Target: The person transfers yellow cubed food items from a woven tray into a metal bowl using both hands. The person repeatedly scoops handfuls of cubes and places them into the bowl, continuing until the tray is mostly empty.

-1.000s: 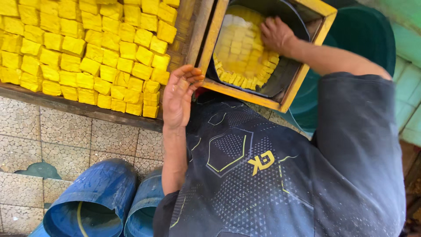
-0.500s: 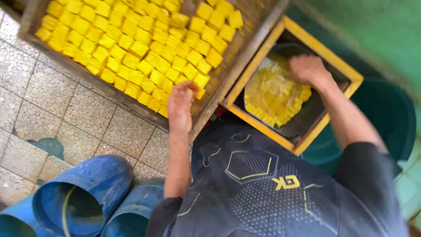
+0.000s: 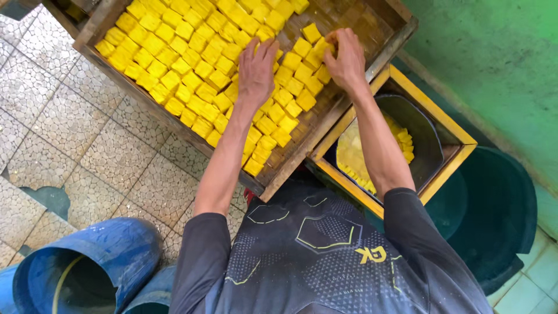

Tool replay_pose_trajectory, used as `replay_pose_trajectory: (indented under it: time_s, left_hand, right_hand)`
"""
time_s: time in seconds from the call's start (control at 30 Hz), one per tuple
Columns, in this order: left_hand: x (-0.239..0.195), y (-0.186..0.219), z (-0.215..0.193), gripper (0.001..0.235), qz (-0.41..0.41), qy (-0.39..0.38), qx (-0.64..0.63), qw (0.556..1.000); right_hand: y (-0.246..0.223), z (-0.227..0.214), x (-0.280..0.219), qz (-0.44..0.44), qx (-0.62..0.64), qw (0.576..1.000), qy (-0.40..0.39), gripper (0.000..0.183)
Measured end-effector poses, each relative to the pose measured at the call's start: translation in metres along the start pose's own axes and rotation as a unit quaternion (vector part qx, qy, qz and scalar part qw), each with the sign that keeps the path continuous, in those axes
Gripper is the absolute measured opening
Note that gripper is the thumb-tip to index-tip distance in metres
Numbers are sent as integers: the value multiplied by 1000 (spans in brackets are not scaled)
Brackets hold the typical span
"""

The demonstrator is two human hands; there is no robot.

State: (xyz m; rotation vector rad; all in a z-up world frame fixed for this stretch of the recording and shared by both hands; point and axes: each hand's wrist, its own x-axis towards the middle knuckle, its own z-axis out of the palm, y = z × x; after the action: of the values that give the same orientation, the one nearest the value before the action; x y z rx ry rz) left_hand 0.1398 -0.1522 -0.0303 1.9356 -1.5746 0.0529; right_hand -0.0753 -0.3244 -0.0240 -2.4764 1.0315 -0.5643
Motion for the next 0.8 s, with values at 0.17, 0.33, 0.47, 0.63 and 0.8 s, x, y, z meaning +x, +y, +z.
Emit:
replay_pose_trajectory:
  time_s: [0.17, 0.33, 0.47, 0.63, 0.8]
  left_hand:
    - [9, -26, 33, 35, -53, -73, -74, 993]
    - [8, -4, 74, 29, -356, 199, -656, 635]
    - [-22, 13, 70, 35, -417, 160, -844, 297]
    - [-66, 14, 23, 43, -363, 157, -894, 211]
    - [-84, 12, -1, 33, -371, 194, -888, 191]
  right_hand:
    - [-29, 4, 5, -71, -135, 988, 28, 36]
    - [-63, 4, -4, -51, 45, 998, -15, 44]
    - [-62, 11, 14, -96, 29, 994, 41, 39]
    - [-37, 22, 42, -55, -97, 991, 73, 33]
    - [-30, 30, 23, 102, 121, 983, -92, 36]
